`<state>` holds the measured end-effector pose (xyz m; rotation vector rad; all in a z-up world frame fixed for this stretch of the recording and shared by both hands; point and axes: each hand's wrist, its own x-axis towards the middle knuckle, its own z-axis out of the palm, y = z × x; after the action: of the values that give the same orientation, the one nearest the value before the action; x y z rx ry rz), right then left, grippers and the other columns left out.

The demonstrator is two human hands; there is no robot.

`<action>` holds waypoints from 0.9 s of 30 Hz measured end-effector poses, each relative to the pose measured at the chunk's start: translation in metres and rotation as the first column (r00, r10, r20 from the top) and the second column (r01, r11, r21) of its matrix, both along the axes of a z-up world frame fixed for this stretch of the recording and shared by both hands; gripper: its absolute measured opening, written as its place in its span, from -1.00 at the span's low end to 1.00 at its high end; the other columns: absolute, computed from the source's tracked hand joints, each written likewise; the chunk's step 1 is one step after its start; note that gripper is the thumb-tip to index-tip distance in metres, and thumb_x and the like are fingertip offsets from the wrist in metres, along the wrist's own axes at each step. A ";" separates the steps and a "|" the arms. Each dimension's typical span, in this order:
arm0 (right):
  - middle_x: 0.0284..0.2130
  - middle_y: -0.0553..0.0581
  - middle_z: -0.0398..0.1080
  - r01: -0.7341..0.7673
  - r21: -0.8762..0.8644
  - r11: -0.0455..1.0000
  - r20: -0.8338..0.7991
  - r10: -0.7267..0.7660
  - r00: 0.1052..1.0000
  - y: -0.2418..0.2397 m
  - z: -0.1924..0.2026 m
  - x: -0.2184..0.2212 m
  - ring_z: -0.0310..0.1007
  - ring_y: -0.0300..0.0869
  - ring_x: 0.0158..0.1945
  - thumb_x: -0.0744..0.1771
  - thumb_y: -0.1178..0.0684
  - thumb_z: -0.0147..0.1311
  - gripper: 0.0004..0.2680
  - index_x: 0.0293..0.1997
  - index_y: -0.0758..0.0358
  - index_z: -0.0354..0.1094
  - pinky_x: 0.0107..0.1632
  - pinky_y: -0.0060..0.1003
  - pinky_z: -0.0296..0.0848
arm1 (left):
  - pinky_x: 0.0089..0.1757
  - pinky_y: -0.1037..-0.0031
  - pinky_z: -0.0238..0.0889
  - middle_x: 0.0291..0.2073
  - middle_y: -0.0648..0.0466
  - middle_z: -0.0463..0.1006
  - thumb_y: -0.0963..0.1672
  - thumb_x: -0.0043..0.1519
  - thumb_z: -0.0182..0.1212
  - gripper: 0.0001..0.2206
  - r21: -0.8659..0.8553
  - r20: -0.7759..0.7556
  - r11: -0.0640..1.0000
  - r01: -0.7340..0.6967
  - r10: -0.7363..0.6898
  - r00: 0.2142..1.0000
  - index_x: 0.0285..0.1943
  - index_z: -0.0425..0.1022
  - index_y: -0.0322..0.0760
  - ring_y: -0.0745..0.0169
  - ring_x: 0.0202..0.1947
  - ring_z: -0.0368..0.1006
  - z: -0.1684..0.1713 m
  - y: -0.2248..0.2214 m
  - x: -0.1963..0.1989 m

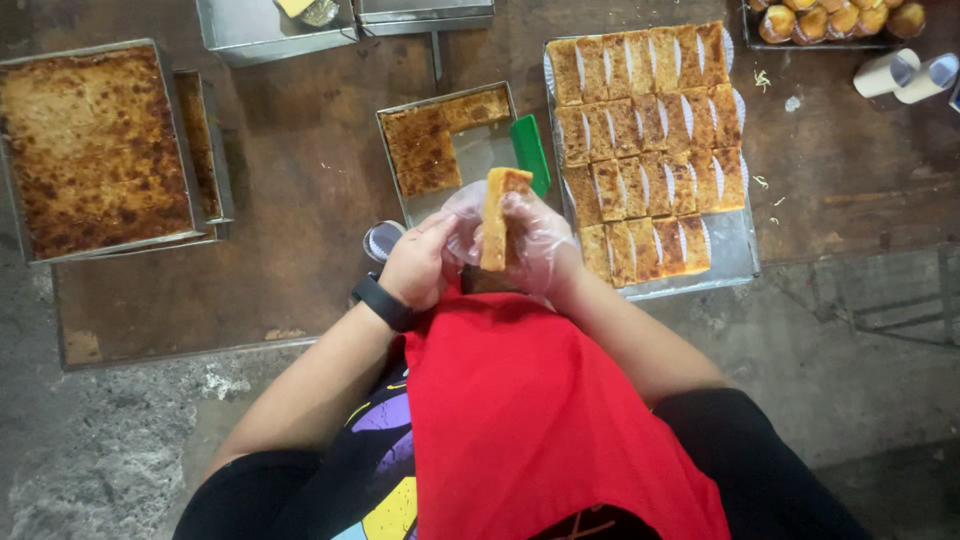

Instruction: The person separates pieces of baked cake from a metal tray using a scraper and places them into paper cups by hand.

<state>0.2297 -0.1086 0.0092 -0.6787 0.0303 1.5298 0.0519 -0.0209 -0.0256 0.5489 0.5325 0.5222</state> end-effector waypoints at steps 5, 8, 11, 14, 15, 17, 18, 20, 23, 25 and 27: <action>-0.14 0.20 0.46 -0.044 0.039 0.998 0.262 0.032 0.965 0.007 0.015 -0.009 0.54 -0.02 -0.16 0.33 0.21 -0.02 -0.75 0.14 0.22 0.30 -0.10 -0.08 0.58 | 0.11 0.33 0.37 0.08 -0.05 0.60 -0.17 0.42 -0.09 -0.70 -0.071 0.081 0.997 -0.005 0.011 0.997 0.25 0.41 -0.46 0.11 0.07 0.54 0.024 -0.003 0.002; -0.05 0.17 0.45 -0.101 0.081 0.992 0.496 0.048 0.867 0.013 0.020 -0.020 0.49 -0.14 -0.04 0.35 0.26 0.02 -0.75 0.18 0.31 0.32 0.05 -0.24 0.51 | 0.06 0.32 0.36 0.06 -0.02 0.58 -0.16 0.47 -0.11 -0.69 -0.015 0.133 1.000 0.019 -0.016 0.991 0.33 0.37 -0.40 0.12 0.03 0.52 0.030 -0.008 0.003; -0.06 0.19 0.44 -0.185 0.260 0.948 0.659 -0.034 0.752 0.006 0.030 -0.025 0.43 -0.13 -0.04 0.41 0.22 0.00 -0.78 0.22 0.36 0.32 0.05 -0.22 0.46 | 0.10 0.36 0.38 0.09 0.02 0.59 -0.13 0.43 -0.16 -0.66 -0.092 0.124 0.996 -0.005 0.016 0.992 0.33 0.35 -0.34 0.16 0.07 0.53 0.031 -0.012 0.002; -0.03 0.26 0.48 -0.198 0.274 0.941 0.956 -0.244 0.162 0.008 0.044 -0.024 0.47 0.01 0.01 0.41 0.18 -0.01 -0.75 0.25 0.38 0.29 0.13 -0.12 0.47 | -0.05 0.33 0.36 0.05 0.00 0.57 -0.10 0.61 -0.15 -0.72 -0.062 0.229 0.997 0.042 -0.026 0.973 0.36 0.37 -0.32 0.12 -0.04 0.50 0.033 -0.011 0.001; -0.02 0.28 0.46 -0.186 0.302 0.935 0.945 -0.319 -0.073 0.008 0.048 -0.024 0.46 0.08 0.02 0.41 0.17 0.03 -0.72 0.28 0.39 0.26 0.14 -0.08 0.46 | -0.03 0.33 0.37 0.05 0.01 0.57 -0.10 0.58 -0.17 -0.71 -0.067 0.199 0.997 0.044 -0.030 0.980 0.36 0.36 -0.31 0.13 -0.03 0.50 0.035 -0.012 0.000; -0.02 0.34 0.43 -0.149 0.247 0.957 0.897 -0.284 -0.338 0.006 0.052 -0.024 0.45 0.18 0.01 0.39 0.13 0.08 -0.67 0.32 0.40 0.23 0.11 -0.01 0.44 | 0.02 0.34 0.38 0.07 0.02 0.56 -0.10 0.51 -0.19 -0.69 -0.079 0.137 0.996 0.048 -0.037 0.990 0.35 0.34 -0.28 0.14 0.00 0.51 0.038 -0.012 -0.001; -0.04 0.37 0.42 -0.113 0.163 0.980 0.909 -0.193 -0.368 0.006 0.051 -0.024 0.44 0.21 -0.01 0.38 0.11 0.08 -0.65 0.32 0.39 0.24 0.08 0.00 0.43 | 0.01 0.33 0.39 0.08 0.03 0.56 -0.09 0.49 -0.20 -0.67 -0.086 0.120 0.995 0.052 -0.042 0.992 0.35 0.32 -0.26 0.15 0.01 0.51 0.040 -0.014 -0.001; -0.04 0.40 0.41 -0.065 0.087 0.994 0.888 -0.107 -0.447 0.006 0.044 -0.023 0.43 0.24 0.00 0.36 0.09 0.09 -0.65 0.30 0.38 0.27 0.08 0.03 0.41 | -0.03 0.31 0.39 0.10 0.05 0.55 -0.08 0.45 -0.24 -0.65 -0.098 0.088 0.993 0.062 -0.053 0.995 0.36 0.29 -0.23 0.15 0.03 0.53 0.045 -0.014 0.001; 0.06 0.40 0.39 -0.069 0.081 0.994 0.806 -0.106 -0.582 0.004 0.019 -0.013 0.39 0.21 0.12 0.36 0.08 0.06 -0.68 0.27 0.33 0.30 0.19 -0.01 0.38 | -0.06 0.27 0.34 0.15 0.03 0.51 -0.06 0.51 -0.24 -0.63 -0.039 0.076 0.998 0.058 -0.055 0.996 0.46 0.25 -0.20 0.09 0.01 0.47 0.050 -0.015 0.007; 0.20 0.42 0.37 -0.112 0.037 0.993 0.746 -0.102 -0.658 0.007 -0.003 -0.003 0.37 0.19 0.24 0.39 0.07 -0.01 -0.72 0.25 0.28 0.31 0.28 -0.09 0.37 | 0.09 0.18 0.35 0.23 -0.02 0.48 -0.05 0.50 -0.28 -0.60 -0.060 0.144 0.994 0.095 -0.085 0.986 0.47 0.21 -0.25 0.00 0.14 0.46 0.054 -0.014 0.012; 0.24 0.24 0.35 0.013 0.118 0.993 0.777 -0.100 0.622 0.005 -0.021 0.013 0.32 0.03 0.32 0.40 -0.05 -0.06 -0.66 0.32 0.27 0.26 0.38 -0.07 0.26 | 0.18 0.12 0.34 0.29 -0.03 0.45 -0.04 0.49 -0.32 -0.57 -0.087 0.176 0.988 0.126 -0.109 0.978 0.49 0.18 -0.26 -0.04 0.23 0.44 0.058 -0.012 0.018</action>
<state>0.2428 -0.1039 -0.0114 -1.2083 -0.6904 1.0456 0.0697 -0.0328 0.0321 0.4346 0.3575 0.4234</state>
